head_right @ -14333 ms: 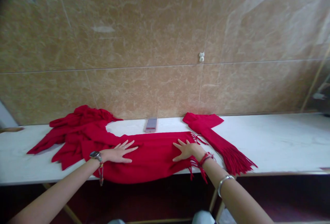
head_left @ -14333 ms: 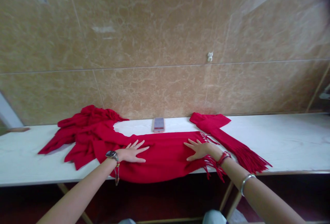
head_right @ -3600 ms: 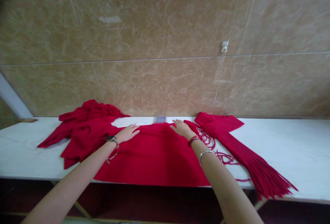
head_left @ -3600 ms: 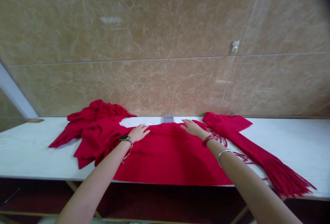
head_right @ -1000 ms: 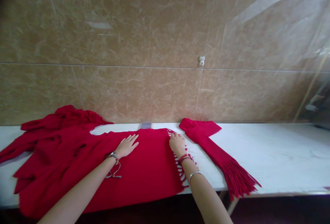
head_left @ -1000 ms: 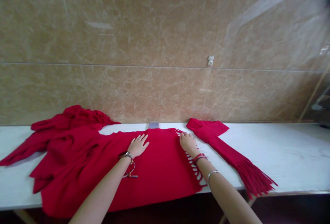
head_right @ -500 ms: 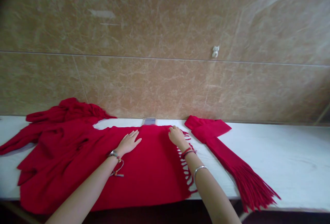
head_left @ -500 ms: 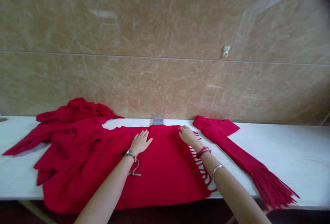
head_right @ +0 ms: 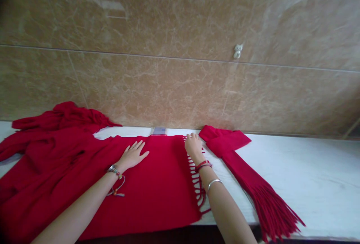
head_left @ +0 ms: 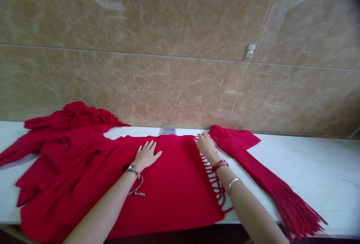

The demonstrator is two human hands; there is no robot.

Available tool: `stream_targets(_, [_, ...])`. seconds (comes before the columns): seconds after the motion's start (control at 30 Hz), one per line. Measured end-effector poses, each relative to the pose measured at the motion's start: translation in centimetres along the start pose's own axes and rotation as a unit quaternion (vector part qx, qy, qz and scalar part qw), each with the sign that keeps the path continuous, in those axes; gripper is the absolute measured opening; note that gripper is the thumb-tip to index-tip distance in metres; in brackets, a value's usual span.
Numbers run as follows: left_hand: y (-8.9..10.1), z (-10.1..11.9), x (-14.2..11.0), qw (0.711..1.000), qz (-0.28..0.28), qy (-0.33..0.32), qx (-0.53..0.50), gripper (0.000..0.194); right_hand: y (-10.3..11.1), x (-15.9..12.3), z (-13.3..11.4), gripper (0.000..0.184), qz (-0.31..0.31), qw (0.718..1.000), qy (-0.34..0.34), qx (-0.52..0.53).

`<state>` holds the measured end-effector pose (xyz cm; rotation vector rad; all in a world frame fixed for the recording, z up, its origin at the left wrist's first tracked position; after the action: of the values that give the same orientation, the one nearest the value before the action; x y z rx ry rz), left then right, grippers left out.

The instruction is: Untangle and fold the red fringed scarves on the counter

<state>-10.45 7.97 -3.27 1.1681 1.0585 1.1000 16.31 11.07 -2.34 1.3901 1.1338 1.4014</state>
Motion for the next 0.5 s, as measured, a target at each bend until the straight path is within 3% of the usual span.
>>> stream_targets(0.13, [-0.3,-0.4,0.1,0.999,0.009,0.030,0.004,0.073,-0.6,0.9,-2.3,0.032,-0.014,0.998,0.059,0.011])
stream_targets(0.23, [-0.5,-0.6,0.2,0.999,0.015,0.048,0.000,0.078,-1.4,1.2,-2.1,0.034,-0.017,0.999,0.025,0.010])
stream_targets(0.4, [-0.5,-0.6,0.2,0.999,0.007,0.049,-0.006,0.077,-1.8,1.4,0.6,0.037,-0.020,0.998,-0.057,-0.003])
stream_targets(0.5, [-0.5,-0.5,0.3,0.999,0.009,0.048,-0.013,0.076,-0.9,1.8,0.7,0.038,0.054,0.996,-0.072,0.009])
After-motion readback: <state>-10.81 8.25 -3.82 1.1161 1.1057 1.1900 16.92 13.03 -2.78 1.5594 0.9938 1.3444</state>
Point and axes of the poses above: each hand's wrist, its own x-axis towards the middle knuckle, its own y-axis out of the back of the hand, z = x × y, the point moved 3 cm from there along x, towards the middle knuckle, and after that the axes turned 5 degrees about -z, right-handed, at the moved point
